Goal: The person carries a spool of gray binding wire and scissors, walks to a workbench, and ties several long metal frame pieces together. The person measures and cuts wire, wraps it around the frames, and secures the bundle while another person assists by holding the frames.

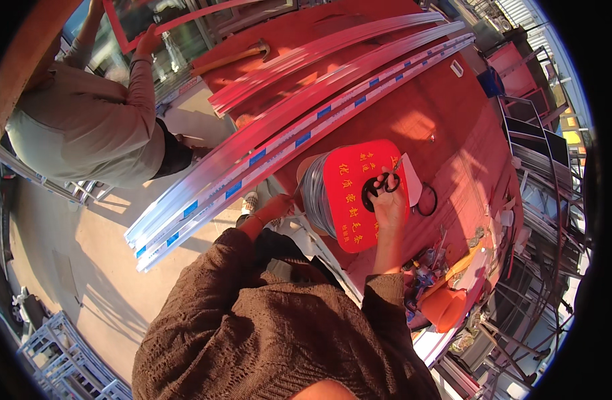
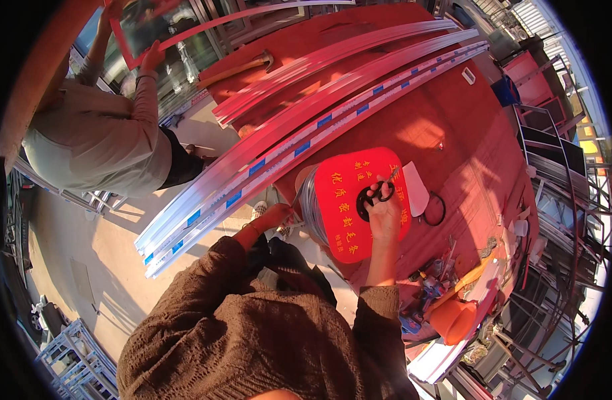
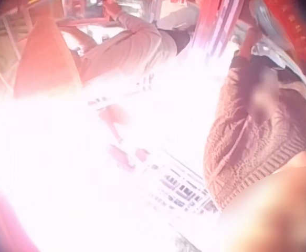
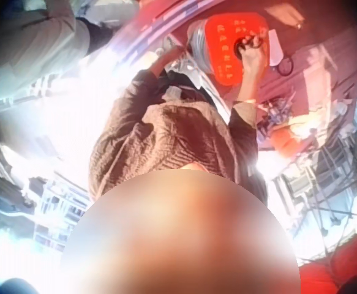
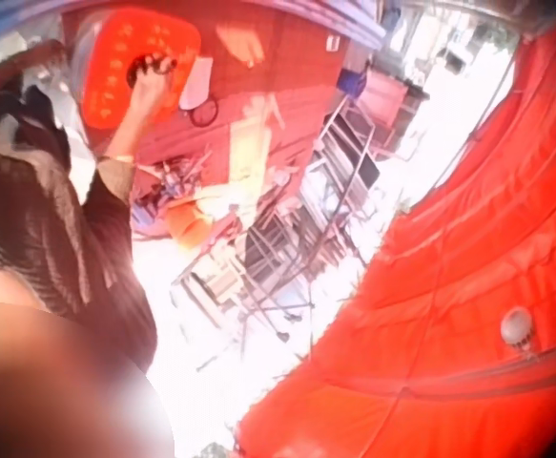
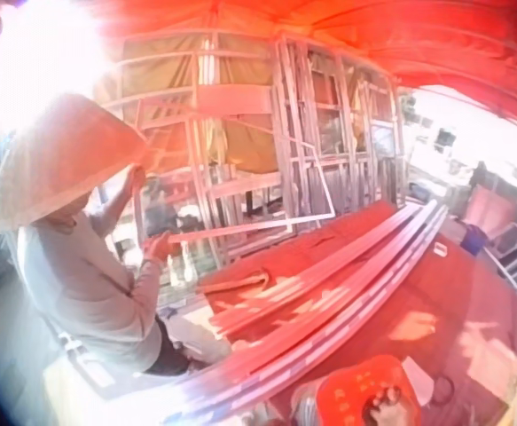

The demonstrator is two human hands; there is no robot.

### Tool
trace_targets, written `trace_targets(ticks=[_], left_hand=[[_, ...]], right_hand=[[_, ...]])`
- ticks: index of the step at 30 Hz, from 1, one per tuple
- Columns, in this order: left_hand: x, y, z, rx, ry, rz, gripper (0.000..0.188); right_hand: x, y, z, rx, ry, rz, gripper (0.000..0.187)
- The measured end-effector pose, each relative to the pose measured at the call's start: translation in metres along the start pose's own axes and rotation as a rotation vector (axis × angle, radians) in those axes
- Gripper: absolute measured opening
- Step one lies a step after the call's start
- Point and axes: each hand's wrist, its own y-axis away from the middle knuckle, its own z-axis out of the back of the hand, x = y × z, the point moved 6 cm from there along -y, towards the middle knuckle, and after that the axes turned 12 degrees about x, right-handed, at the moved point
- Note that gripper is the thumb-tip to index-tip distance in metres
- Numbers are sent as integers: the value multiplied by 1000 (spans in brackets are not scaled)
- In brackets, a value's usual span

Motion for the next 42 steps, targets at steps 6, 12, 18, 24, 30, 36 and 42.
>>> trace_targets(ticks=[6, 12, 18, 24, 30, 36, 42], left_hand=[[-20, 35, -1, -168, -490, -399, 32], [-33, 40, 11, -228, -81, -193, 32], [-62, 85, 14, -228, -108, -121, 32], [-58, 85, 5, -222, -141, -148, 32], [-19, 53, -13, -147, -303, -146, 29], [10, 9, -37, 12, -384, -149, 29], [9, -7, -72, 209, -53, -114, 33]], right_hand=[[44, 21, 2, -8, -214, 141, 39], [48, 19, -15, -97, -412, 209, 39], [38, -16, 30, -369, -627, 361, 28], [10, -31, 67, -504, -755, 390, 32], [37, -13, 31, -46, -378, 316, 32], [36, 66, 39, -109, -129, 239, 37], [-15, 116, 64, -283, -128, 62, 33]])
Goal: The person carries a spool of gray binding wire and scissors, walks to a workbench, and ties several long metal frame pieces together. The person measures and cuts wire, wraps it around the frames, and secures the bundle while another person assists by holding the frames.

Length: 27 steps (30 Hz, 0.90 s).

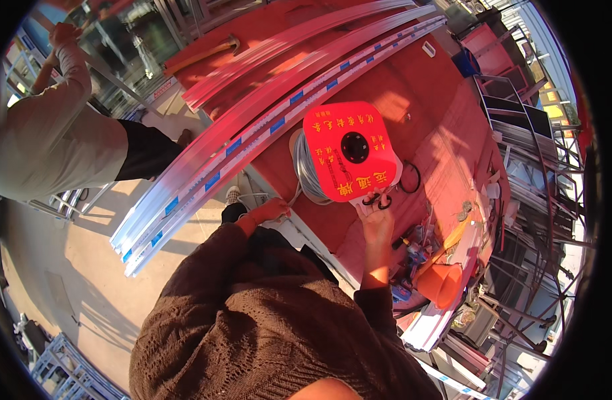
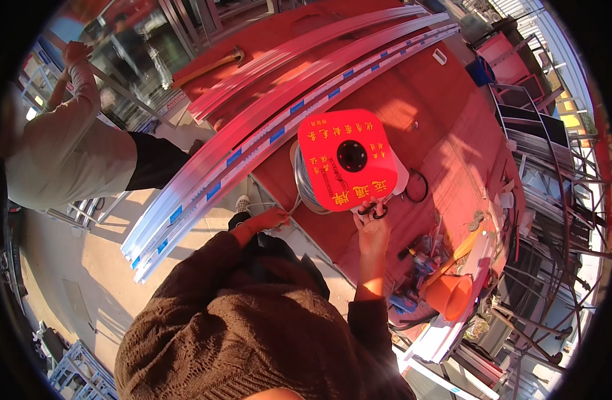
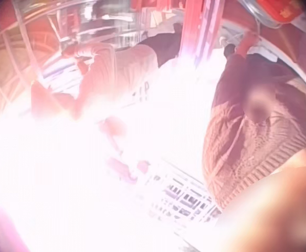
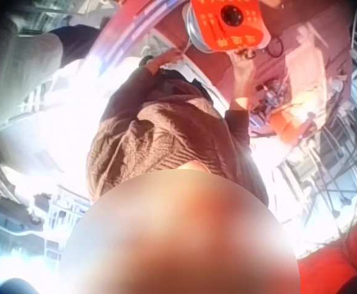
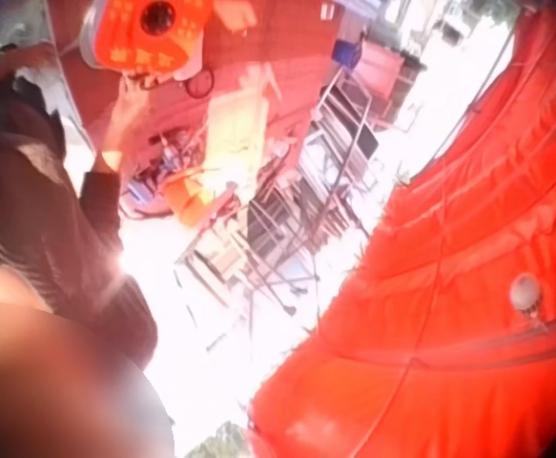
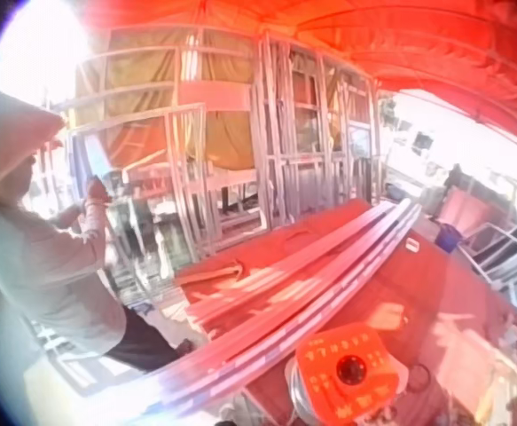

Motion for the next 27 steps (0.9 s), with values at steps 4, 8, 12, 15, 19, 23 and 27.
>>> trace_targets(ticks=[4, 8, 12, 15, 19, 23, 27], left_hand=[[-44, 15, -20, 147, -41, 80, 31], [-148, 88, -61, 498, -8, -102, 30], [-249, 187, -54, 514, 79, -160, 29], [-299, 260, -13, 324, 137, -294, 33], [-292, 320, 68, -519, -109, -129, 27], [-266, 346, 140, -938, -248, -26, 26], [-234, 329, 193, -928, -203, -257, 26]], right_hand=[[-8, -21, -18, 177, -107, 39, 34], [7, -45, -39, 264, -78, 67, 34], [14, -49, -45, 295, -120, 64, 37], [7, -45, -43, 286, -127, 30, 37], [-6, -31, -31, 235, -121, 11, 34], [-14, -18, -13, 131, -151, 17, 32], [-18, 3, -5, 80, 21, 39, 36]])
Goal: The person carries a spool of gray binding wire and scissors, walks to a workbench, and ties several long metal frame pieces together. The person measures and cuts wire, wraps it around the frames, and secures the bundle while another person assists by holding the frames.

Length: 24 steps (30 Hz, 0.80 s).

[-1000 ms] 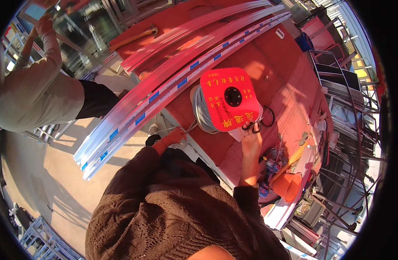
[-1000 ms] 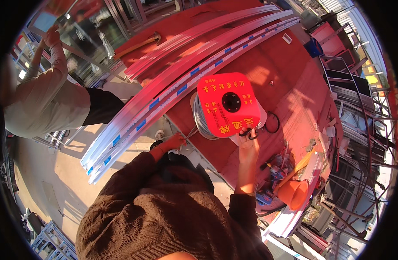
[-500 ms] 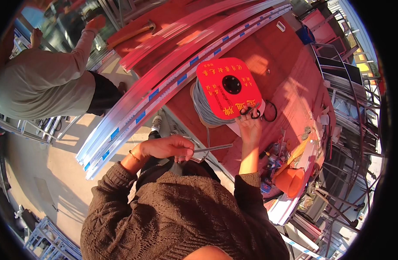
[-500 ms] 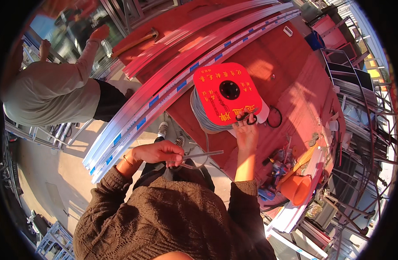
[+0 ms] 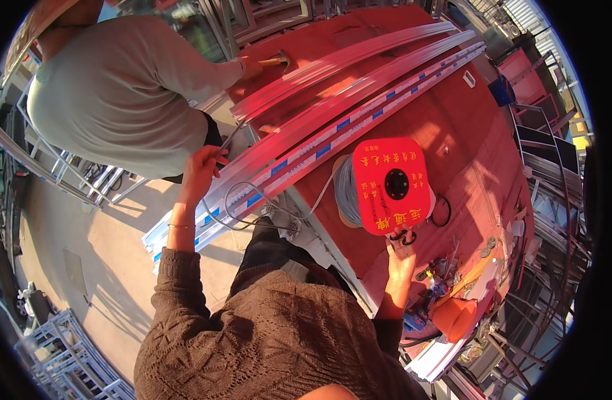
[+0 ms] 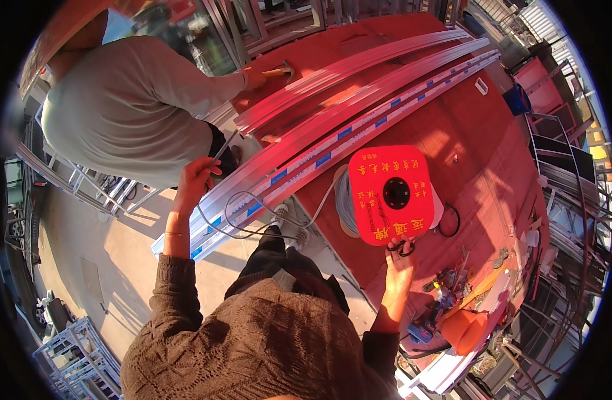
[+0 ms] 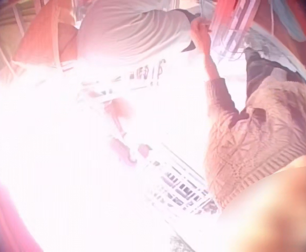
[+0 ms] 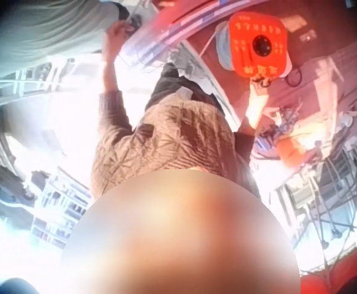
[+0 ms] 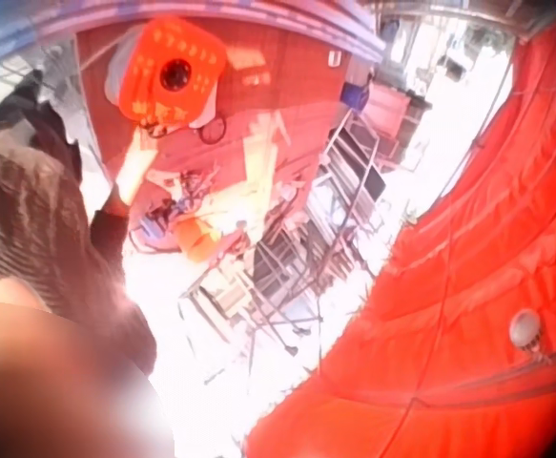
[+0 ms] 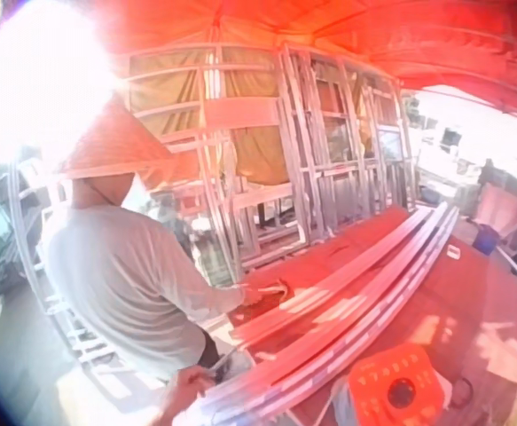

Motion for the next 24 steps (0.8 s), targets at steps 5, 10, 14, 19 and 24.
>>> trace_targets(ticks=[5, 10, 14, 19, 24], left_hand=[[96, -74, 5, 25, 248, 256, 26], [159, -128, 7, 58, 137, 269, 28], [198, -158, 12, -87, 280, 248, 29], [234, -191, 29, -79, 55, 313, 22], [271, -205, 23, -122, 289, 303, 20]], right_hand=[[-8, 14, -16, -27, 128, -11, 41], [-8, 19, -37, -111, 166, -7, 42], [-5, 14, -55, -95, 135, 40, 42], [-6, 15, -65, -171, 173, 43, 34], [-6, 16, -59, -308, 263, 44, 34]])
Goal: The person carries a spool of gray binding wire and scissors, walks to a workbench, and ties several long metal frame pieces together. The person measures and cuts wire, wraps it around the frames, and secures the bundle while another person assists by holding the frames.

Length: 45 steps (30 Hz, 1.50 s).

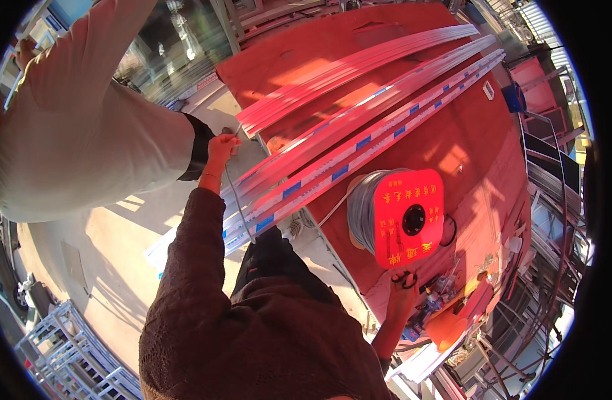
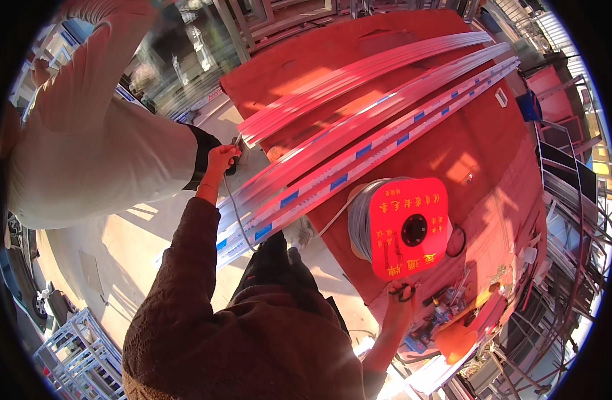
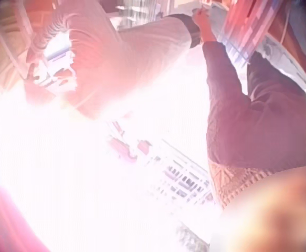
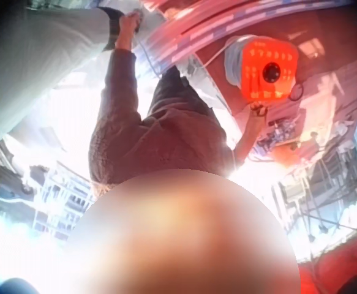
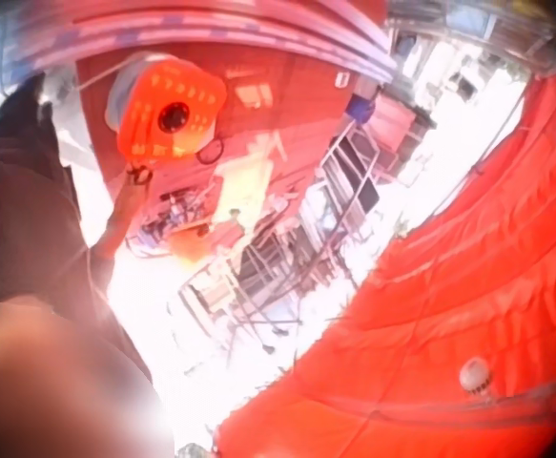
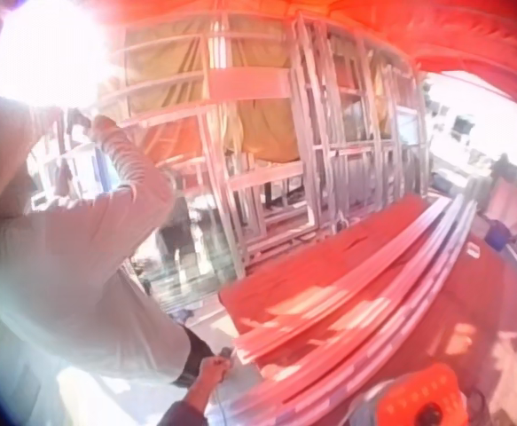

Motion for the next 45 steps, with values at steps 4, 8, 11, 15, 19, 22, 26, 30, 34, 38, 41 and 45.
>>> trace_targets(ticks=[4, 8, 11, 15, 19, 22, 26, 30, 34, 38, 41, 45], left_hand=[[28, -10, 3, -12, 64, 55, 19], [41, -14, 7, -98, -71, 53, 18], [47, -12, 8, -103, -58, 88, 18], [49, -10, 7, -111, -47, 101, 19], [54, -12, 4, -106, -33, 107, 19], [56, -15, 2, -109, -105, 117, 19], [50, -14, 4, -124, -168, 104, 20], [31, -11, 9, -146, -325, 68, 22], [10, -13, 14, -149, -492, 26, 21], [-2, -18, 15, -106, -594, -14, 19], [-8, -19, 15, -83, -625, -20, 21], [-15, -12, 16, -79, -630, -3, 21]], right_hand=[[3, -6, 0, -8, 294, 4, 32], [0, -15, -7, 13, 286, 2, 32], [-1, -20, -14, 20, 225, 18, 32], [2, -21, -28, 72, 204, 4, 31], [5, -23, -38, 82, 212, -1, 31], [5, -25, -40, 78, 195, 8, 32], [2, -27, -40, 90, 189, 13, 33], [0, -28, -40, 80, 220, 1, 33], [-1, -27, -46, 85, 239, -9, 33], [-2, -25, -56, 104, 248, -16, 32], [-3, -27, -63, 123, 220, -31, 31], [-4, -25, -72, 144, 204, -34, 34]])
